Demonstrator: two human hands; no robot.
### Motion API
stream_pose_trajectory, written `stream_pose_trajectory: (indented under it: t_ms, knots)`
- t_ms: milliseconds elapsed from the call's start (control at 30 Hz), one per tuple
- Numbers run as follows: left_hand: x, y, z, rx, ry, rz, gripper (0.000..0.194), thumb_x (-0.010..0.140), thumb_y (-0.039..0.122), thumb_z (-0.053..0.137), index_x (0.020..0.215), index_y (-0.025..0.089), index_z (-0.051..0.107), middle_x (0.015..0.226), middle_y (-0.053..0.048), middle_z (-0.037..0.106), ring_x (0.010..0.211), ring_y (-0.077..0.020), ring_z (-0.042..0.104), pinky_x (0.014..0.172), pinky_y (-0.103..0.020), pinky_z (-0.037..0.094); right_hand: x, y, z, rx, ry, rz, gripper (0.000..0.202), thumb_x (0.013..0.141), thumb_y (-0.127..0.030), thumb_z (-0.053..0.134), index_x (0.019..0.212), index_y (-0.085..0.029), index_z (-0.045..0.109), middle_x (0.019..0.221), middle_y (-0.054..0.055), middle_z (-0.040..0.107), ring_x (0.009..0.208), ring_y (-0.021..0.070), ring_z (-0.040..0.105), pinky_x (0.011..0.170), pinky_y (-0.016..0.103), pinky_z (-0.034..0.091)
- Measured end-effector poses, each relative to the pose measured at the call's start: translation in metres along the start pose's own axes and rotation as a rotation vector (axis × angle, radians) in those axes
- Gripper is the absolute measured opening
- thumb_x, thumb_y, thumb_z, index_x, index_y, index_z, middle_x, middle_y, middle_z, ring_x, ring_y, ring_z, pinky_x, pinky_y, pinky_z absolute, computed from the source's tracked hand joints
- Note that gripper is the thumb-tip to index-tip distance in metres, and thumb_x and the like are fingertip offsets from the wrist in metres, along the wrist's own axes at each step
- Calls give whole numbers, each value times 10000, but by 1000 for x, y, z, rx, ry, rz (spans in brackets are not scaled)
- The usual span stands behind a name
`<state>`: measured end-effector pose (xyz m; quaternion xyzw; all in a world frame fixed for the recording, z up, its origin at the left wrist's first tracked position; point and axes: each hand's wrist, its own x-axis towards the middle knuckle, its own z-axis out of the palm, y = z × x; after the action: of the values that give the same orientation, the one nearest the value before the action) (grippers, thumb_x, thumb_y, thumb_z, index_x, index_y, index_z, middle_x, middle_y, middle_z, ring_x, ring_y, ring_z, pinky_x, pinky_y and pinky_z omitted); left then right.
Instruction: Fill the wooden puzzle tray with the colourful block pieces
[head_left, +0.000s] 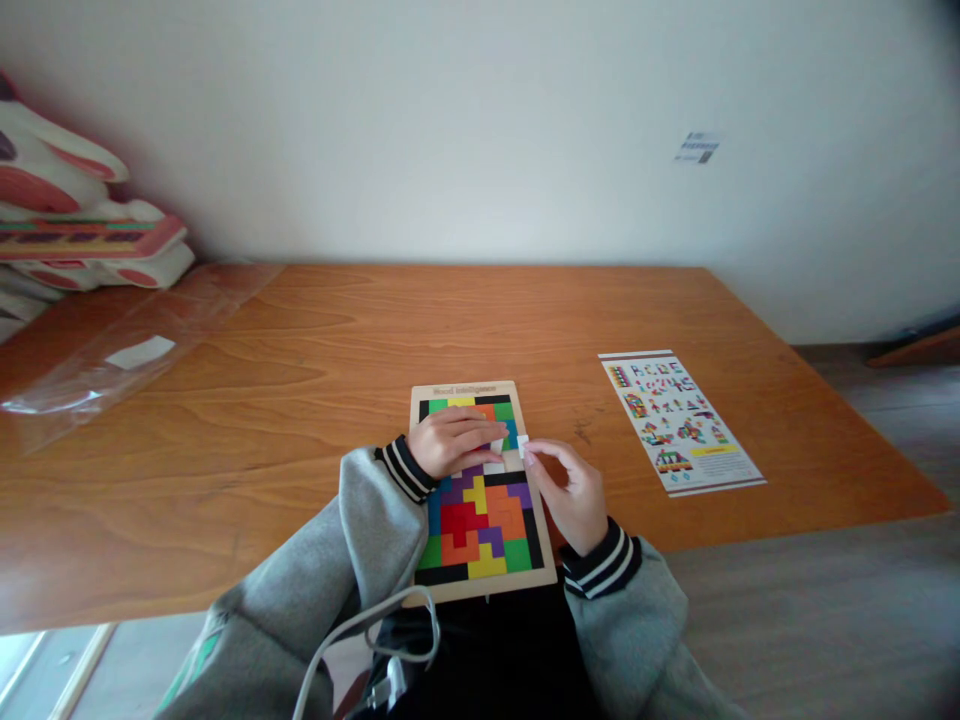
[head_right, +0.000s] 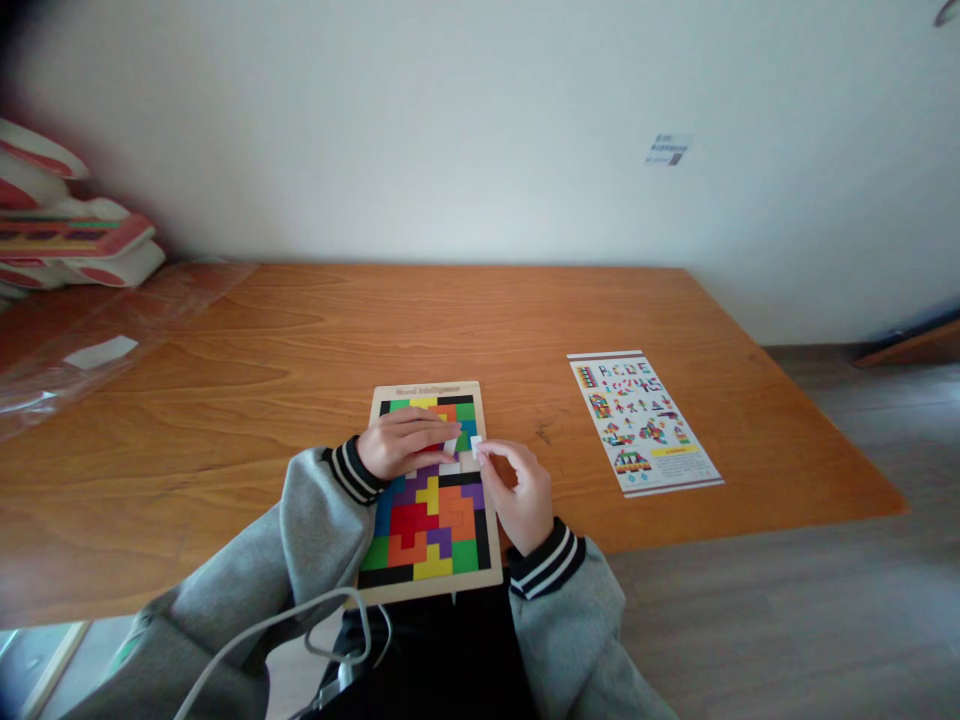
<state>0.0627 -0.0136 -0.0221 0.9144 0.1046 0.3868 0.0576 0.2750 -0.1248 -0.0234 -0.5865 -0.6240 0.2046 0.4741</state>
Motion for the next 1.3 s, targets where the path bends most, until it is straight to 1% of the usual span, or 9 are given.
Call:
stream_pose_trajectory:
  t_ms: [100, 200, 367, 533, 767, 1000, 1100, 1200, 1300]
  knots:
    - [0, -1, 0, 13, -24, -3, 371, 908, 346, 696, 1226, 167, 628, 1121, -65, 762, 978, -179, 720, 907, -327, 611, -4, 3, -4, -98, -37, -62, 93, 930, -280, 632, 974, -240, 703, 950, 41, 768, 896, 210, 708, 840, 377, 535]
    - [0, -1, 1, 23, -40, 1, 324, 918, 351, 683, 1181, 163, 651, 1112, -63, 766, 962, -176, 725, 902, -322, 611, -5, 0, -5, -174, -94, -148, 91, 941, -268, 631, 995, -241, 700, 968, 34, 772, 900, 208, 701, 852, 387, 500]
    - [4, 1, 0, 42, -19, 2, 293, 919, 365, 678, 1128, 160, 675, 1074, -63, 776, 924, -172, 730, 871, -310, 615, -2, -8, -1, -272, -154, -256, 146, 962, -239, 606, 1066, -242, 707, 1027, 34, 762, 925, 208, 660, 865, 399, 454]
    - [6, 2, -2, 43, -5, 7, 284, 918, 365, 678, 1111, 156, 679, 1038, -58, 783, 883, -169, 729, 832, -305, 620, -3, -10, 0, -347, -153, -282, 174, 961, -243, 593, 1059, -235, 736, 1004, 58, 711, 920, 215, 608, 850, 401, 439]
    - [0, 0, 0, 45, -43, -14, 308, 926, 364, 669, 1165, 170, 668, 1084, -69, 772, 947, -173, 724, 892, -317, 606, -4, -12, -1, -421, -141, -353, 220, 956, -236, 591, 1119, -230, 737, 1032, 72, 700, 926, 221, 588, 841, 411, 434]
    - [1, 0, 1, 50, -33, -5, 313, 924, 371, 672, 1160, 167, 663, 1052, -60, 778, 914, -174, 725, 869, -313, 612, -4, -13, 0, -397, -170, -378, 163, 950, -231, 595, 992, -222, 751, 1036, 67, 720, 928, 227, 582, 838, 418, 441]
    - [3, 1, 0, 51, -13, -4, 344, 917, 378, 678, 1189, 169, 648, 1004, -57, 779, 877, -174, 722, 826, -303, 616, -4, -11, -1, -341, -180, -339, 194, 953, -232, 589, 1107, -221, 707, 1087, 69, 721, 965, 236, 592, 859, 427, 452]
    - [3, 2, 1, 38, 24, -8, 427, 891, 404, 703, 1232, 161, 623, 945, -59, 771, 858, -179, 715, 782, -295, 617, -4, -9, -2, -253, -188, -294, 340, 960, -197, 569, 1297, -230, 595, 1126, 61, 721, 987, 226, 603, 883, 422, 466]
    - [2, 2, 2, 5, 68, -2, 463, 876, 413, 718, 1253, 166, 611, 919, -52, 763, 844, -176, 708, 760, -288, 615, -3, -10, -3, -206, -245, -330, 423, 967, -162, 545, 1375, -276, 537, 1189, 45, 711, 1022, 220, 606, 904, 420, 472]
